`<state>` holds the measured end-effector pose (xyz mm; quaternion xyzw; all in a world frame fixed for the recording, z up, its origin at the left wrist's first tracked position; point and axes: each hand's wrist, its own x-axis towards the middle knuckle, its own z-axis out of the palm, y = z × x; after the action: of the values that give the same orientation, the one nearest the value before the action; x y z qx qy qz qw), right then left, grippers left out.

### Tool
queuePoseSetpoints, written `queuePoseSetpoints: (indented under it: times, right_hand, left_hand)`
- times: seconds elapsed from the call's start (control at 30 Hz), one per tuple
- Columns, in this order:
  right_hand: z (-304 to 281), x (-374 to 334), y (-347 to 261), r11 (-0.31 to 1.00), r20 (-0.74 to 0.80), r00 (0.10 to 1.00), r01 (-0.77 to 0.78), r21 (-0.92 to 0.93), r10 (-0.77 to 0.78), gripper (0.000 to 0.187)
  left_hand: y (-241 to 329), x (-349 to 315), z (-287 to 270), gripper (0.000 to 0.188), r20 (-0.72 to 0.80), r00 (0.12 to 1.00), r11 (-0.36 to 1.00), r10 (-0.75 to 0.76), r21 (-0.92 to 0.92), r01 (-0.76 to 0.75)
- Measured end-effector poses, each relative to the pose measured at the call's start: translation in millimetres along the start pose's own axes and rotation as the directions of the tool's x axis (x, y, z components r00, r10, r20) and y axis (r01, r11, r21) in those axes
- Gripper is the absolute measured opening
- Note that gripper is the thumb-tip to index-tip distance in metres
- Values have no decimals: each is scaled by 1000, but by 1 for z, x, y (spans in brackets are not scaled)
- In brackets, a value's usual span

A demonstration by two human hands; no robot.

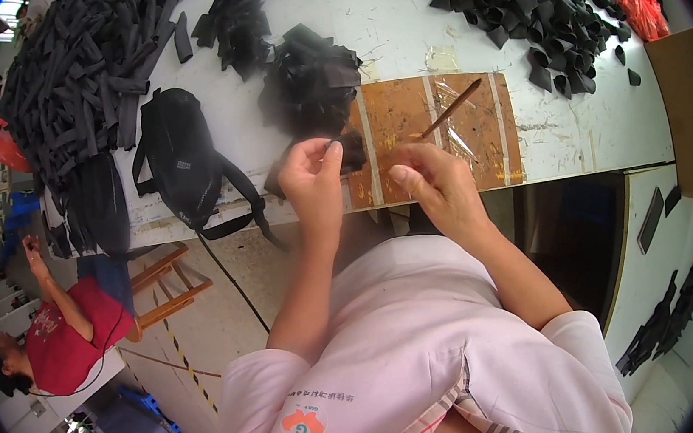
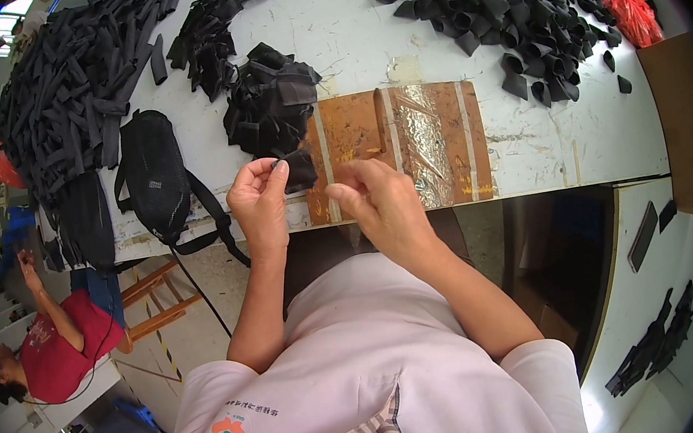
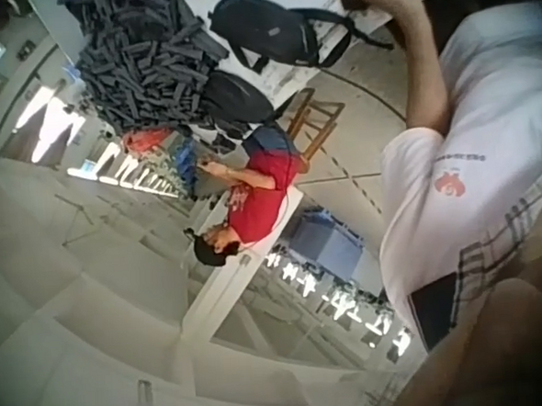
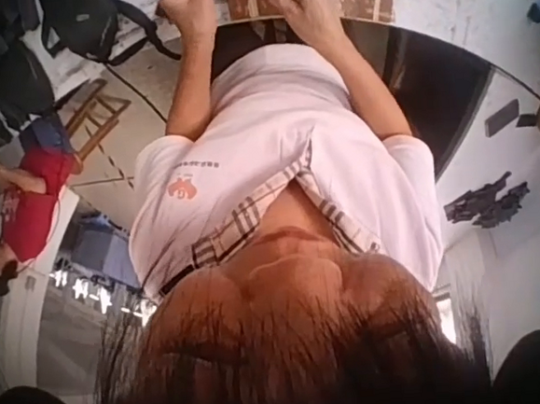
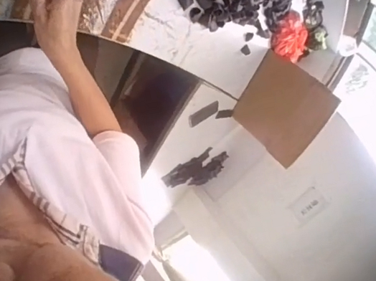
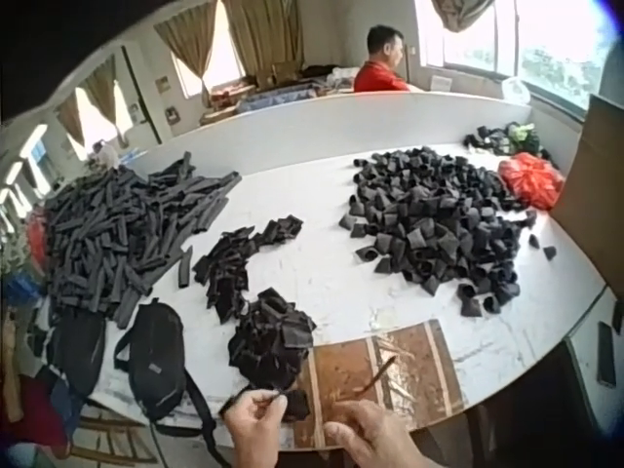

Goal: Apply adhesive to small rubber components using a wooden applicator stick at a manufacturing workbench.

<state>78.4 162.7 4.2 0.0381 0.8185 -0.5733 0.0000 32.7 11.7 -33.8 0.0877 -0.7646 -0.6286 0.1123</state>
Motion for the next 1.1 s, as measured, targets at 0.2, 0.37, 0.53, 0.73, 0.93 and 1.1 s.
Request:
queuePoseSetpoints:
  times: [0.2, 0.37, 0.53, 0.73, 0.93, 1.1]
  right_hand:
    - [5, 11, 16, 501, 267, 895, -425, 754, 357, 24]
    - [-12, 9, 15, 293, 360, 871, -460, 838, 335, 13]
    - [-14, 6, 18, 292, 380, 870, -470, 833, 316, 14]
    - [-12, 1, 10, 885, -15, 971, -211, 415, 238, 18]
    - [-14, -13, -4, 978, -177, 962, 199, -60, -207, 14]
    - [-12, -10, 1, 924, -169, 937, 249, -290, -306, 9]
  left_hand:
    - [37, -19, 7, 9, 590, 699, 554, -404, -450, 700]
    - [40, -22, 8, 11, 697, 611, 442, -376, -444, 779]
    - [43, -23, 10, 9, 673, 631, 586, -387, -349, 731]
    - [40, -26, 10, 8, 641, 671, 692, -373, -290, 661]
    - [53, -40, 21, 7, 553, 817, 853, -160, -340, 397]
    - [38, -51, 33, 2, 309, 888, 912, 341, 120, -392]
